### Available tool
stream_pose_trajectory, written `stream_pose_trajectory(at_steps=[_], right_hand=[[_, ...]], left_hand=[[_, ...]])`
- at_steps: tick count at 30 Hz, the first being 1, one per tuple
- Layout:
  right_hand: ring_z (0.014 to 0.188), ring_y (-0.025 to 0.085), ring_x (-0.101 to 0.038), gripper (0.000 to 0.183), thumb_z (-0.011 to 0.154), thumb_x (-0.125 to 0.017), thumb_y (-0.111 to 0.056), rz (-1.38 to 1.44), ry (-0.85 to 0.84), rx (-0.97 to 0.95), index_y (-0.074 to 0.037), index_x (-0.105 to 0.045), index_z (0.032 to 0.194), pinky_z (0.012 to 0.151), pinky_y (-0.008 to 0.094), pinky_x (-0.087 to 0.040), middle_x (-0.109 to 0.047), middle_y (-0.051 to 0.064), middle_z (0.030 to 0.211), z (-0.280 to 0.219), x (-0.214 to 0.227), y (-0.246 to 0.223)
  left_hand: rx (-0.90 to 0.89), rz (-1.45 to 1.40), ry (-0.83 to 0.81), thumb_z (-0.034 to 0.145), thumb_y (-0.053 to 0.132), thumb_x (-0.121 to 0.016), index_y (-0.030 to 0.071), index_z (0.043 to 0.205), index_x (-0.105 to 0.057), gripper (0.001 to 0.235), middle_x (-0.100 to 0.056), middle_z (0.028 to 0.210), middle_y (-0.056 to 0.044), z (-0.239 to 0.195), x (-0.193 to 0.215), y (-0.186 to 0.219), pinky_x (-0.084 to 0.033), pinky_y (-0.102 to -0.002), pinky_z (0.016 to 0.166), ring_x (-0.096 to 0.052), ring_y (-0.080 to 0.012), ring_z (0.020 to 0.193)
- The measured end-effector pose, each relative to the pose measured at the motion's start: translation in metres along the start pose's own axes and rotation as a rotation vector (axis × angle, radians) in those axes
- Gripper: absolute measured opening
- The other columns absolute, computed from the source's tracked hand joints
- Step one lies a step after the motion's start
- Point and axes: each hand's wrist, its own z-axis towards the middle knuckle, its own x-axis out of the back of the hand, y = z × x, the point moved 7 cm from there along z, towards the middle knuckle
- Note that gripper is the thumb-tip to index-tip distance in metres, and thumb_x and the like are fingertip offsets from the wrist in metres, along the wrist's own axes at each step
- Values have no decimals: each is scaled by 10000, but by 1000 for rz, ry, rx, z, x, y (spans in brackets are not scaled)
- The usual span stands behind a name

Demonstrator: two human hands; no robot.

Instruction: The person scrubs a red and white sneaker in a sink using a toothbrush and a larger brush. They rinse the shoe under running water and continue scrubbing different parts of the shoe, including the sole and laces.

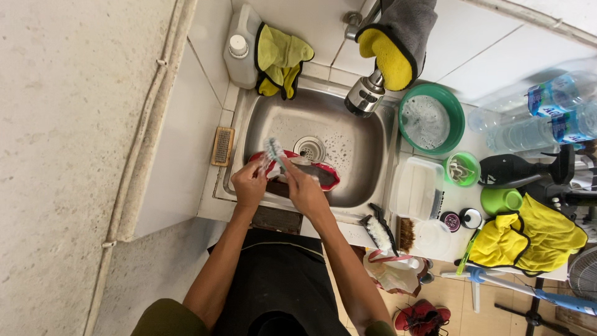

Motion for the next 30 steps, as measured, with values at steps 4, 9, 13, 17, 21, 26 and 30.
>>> stream_pose_trajectory(at_steps=[4, 9, 13, 17, 21, 26, 30], right_hand=[[1355, 380, -697, 469, 1111, -593, -414, -5, -106, 0, -290, -691, 1553, 1151, 579, -553, -777, 102, 1419, -3, -19, 22], [1332, 444, -691, 521, 1116, -529, -315, -52, -3, 0, -347, -610, 1629, 1127, 638, -553, -758, 111, 1460, 18, -10, 66], [1332, 496, -686, 511, 1148, -475, -344, 126, 54, -37, -322, -590, 1646, 1118, 675, -537, -735, 169, 1492, -14, -3, 16], [1273, 485, -713, 503, 1138, -531, -320, 68, 89, -41, -320, -602, 1636, 1069, 660, -573, -763, 167, 1440, 1, -36, 37], [1441, 561, -572, 538, 1139, -476, -211, 274, 127, -115, -189, -569, 1669, 1198, 680, -463, -633, 294, 1578, -14, -12, 19], [1507, 460, -547, 505, 1170, -511, -322, 300, -33, -41, -307, -571, 1671, 1246, 627, -438, -636, 160, 1621, 2, -62, 48], [1443, 438, -613, 481, 1145, -541, -317, 196, -35, -107, -261, -643, 1611, 1213, 636, -485, -708, 147, 1527, 36, -69, 70]], left_hand=[[47, 86, -25, 957, -7, -744, 157, 658, -658, 352, -640, 557, -29, -8, 5, -15, -498, -213, 535, -654, -250, 516], [77, -33, -36, 927, -69, -802, 110, 968, -902, 209, -864, 868, -99, -13, 3, 2, -664, -397, 754, -828, -324, 812], [200, -35, -55, 896, -35, -836, 41, 962, -853, 102, -811, 811, -201, -18, 11, -17, -635, -478, 689, -798, -441, 832], [296, -11, -9, 880, 12, -838, 64, 984, -835, 117, -797, 772, -174, -14, 10, -21, -617, -438, 659, -800, -420, 803], [423, 38, -190, 982, 126, -827, 43, 890, -749, 147, -680, 607, -138, -8, 6, -45, -528, -384, 589, -710, -311, 576], [434, -123, -659, 1119, 124, -496, -140, 1430, -620, 426, -736, 770, -297, -15, -10, -41, -582, -574, 740, -727, -450, 713], [319, 21, -535, 1210, 310, -436, 14, 1081, -740, 444, -672, 666, -219, -5, -3, -35, -519, -441, 655, -648, -305, 583]])
